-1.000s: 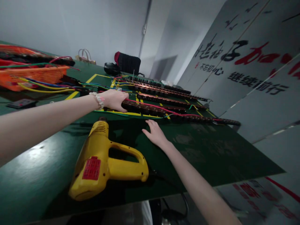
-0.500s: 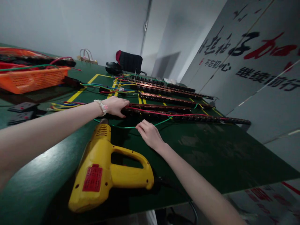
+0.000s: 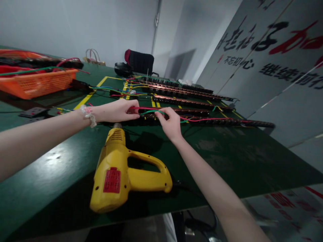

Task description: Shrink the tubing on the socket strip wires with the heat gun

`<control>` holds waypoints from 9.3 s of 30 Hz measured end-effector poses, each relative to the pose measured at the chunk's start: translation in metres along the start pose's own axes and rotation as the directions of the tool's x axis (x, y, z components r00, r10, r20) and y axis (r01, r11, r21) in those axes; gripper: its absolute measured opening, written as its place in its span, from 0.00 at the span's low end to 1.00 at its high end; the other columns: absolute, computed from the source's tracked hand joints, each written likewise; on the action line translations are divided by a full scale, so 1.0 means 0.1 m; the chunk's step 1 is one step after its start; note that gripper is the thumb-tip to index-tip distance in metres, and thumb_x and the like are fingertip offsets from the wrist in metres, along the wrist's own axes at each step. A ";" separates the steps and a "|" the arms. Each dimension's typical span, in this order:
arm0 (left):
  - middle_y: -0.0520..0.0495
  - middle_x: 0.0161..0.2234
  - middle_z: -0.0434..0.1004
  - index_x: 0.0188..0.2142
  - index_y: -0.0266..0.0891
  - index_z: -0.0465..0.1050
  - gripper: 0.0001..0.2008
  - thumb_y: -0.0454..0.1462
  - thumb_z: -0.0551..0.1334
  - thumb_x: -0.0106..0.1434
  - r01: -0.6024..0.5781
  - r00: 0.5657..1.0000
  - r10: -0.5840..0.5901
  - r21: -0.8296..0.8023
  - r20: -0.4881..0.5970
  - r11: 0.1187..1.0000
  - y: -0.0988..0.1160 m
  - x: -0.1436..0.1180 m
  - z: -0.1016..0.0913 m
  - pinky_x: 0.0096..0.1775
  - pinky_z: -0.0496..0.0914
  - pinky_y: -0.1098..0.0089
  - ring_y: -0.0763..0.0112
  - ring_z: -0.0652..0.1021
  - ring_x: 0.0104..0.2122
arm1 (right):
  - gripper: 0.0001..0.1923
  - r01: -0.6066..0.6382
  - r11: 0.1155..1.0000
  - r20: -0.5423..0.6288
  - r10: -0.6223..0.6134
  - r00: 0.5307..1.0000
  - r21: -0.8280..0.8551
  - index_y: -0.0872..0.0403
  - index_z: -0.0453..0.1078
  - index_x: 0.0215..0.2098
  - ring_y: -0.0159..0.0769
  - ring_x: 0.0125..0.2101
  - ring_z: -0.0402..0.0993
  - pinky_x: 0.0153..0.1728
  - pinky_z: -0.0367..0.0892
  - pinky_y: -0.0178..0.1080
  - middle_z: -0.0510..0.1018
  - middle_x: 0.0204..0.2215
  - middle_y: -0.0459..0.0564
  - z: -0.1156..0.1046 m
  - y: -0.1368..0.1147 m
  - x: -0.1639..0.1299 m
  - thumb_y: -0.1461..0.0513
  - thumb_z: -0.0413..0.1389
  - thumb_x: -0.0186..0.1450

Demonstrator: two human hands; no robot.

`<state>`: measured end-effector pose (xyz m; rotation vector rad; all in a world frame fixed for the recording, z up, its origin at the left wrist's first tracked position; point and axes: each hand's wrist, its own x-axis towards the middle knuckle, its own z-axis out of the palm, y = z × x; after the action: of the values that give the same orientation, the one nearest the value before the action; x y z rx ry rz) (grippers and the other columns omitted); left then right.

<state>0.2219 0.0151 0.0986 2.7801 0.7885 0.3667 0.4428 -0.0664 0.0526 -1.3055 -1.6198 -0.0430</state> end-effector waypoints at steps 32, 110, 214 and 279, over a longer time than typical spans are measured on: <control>0.43 0.56 0.69 0.50 0.40 0.69 0.21 0.42 0.44 0.67 0.424 0.892 -0.333 0.313 -0.306 0.850 -0.89 -1.80 0.43 0.41 0.70 0.62 0.57 0.76 0.46 | 0.60 0.240 0.920 0.633 0.011 0.774 -0.309 0.58 0.48 0.69 0.48 0.42 0.72 0.44 0.67 0.49 0.75 0.45 0.59 -0.15 -1.25 -1.42 0.30 0.50 0.52; 0.40 0.43 0.77 0.38 0.38 0.74 0.22 0.51 0.49 0.62 0.448 0.805 -0.447 -0.095 -0.390 0.889 -1.17 -1.96 0.49 0.49 0.69 0.63 0.59 0.76 0.43 | 0.24 -0.006 0.970 0.470 0.122 0.874 -0.242 0.53 0.72 0.52 0.40 0.53 0.68 0.53 0.60 0.42 0.75 0.51 0.52 0.10 -0.34 -0.47 0.54 0.38 0.73; 0.48 0.32 0.74 0.35 0.37 0.69 0.17 0.48 0.52 0.63 0.560 0.699 -0.600 -0.225 -0.389 0.798 -1.18 -2.33 0.23 0.40 0.66 0.72 0.69 0.71 0.34 | 0.12 0.551 0.819 0.873 -0.144 0.466 -0.159 0.55 0.73 0.41 0.43 0.40 0.76 0.32 0.59 0.36 0.80 0.39 0.55 0.76 -1.00 -0.37 0.58 0.51 0.68; 0.49 0.26 0.75 0.31 0.39 0.75 0.22 0.55 0.56 0.57 0.483 0.740 -0.578 -0.327 -0.344 0.813 -1.08 -2.15 0.31 0.33 0.66 0.71 0.67 0.72 0.28 | 0.14 0.601 0.787 0.893 -0.160 0.421 -0.142 0.54 0.75 0.43 0.44 0.43 0.76 0.33 0.62 0.37 0.81 0.43 0.55 1.21 -1.52 -0.34 0.57 0.53 0.64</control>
<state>0.0015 -0.0157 0.0012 2.1459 1.4983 0.9019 0.2463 -0.0846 0.0495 -1.3100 -2.9471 -0.0758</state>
